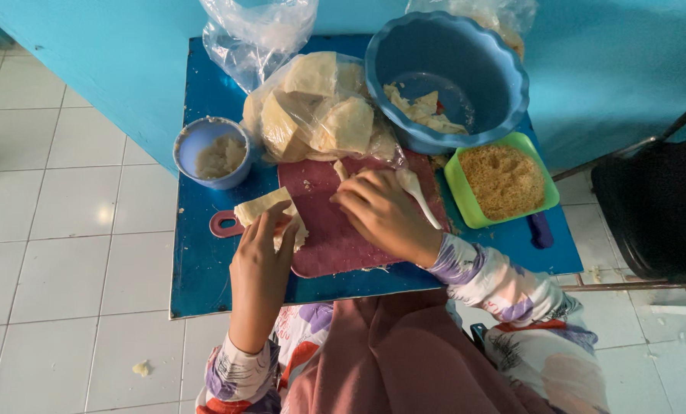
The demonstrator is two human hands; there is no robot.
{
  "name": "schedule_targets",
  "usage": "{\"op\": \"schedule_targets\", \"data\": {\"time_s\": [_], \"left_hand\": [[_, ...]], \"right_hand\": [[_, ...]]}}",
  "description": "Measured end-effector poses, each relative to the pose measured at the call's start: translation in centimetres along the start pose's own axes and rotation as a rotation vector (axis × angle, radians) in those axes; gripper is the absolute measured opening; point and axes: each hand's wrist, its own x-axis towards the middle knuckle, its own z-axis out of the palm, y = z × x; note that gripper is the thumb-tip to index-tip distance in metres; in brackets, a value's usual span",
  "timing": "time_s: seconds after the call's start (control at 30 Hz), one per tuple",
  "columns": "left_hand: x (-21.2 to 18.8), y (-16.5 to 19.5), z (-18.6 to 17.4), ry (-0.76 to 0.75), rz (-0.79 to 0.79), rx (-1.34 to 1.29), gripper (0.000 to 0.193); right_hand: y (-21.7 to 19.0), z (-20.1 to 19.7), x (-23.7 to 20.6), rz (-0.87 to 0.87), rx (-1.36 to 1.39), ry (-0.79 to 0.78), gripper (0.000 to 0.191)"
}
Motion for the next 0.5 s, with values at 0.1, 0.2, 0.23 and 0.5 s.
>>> {"op": "schedule_targets", "data": {"time_s": [0.1,0.2,0.23,0.5], "left_hand": [[0.1,-0.3,0.3,0.006,-0.043,-0.011,0.027],[0.3,-0.9,0.5,0.003,-0.053,-0.035,0.030],[0.3,-1.1,0.5,-0.001,-0.049,-0.045,0.032],[0.2,-2.4,0.9,0.032,0.006,-0.141,0.023]], "right_hand": [[-1.3,1.1,-0.1,-0.082,0.046,0.041,0.034],[-2.1,1.5,-0.3,-0.072,0.135,-0.035,0.043],[-2.2,1.6,-0.2,-0.071,0.159,-0.041,0.044],[-2.6,2.4,0.0,-0.029,0.270,-0.045,0.043]]}}
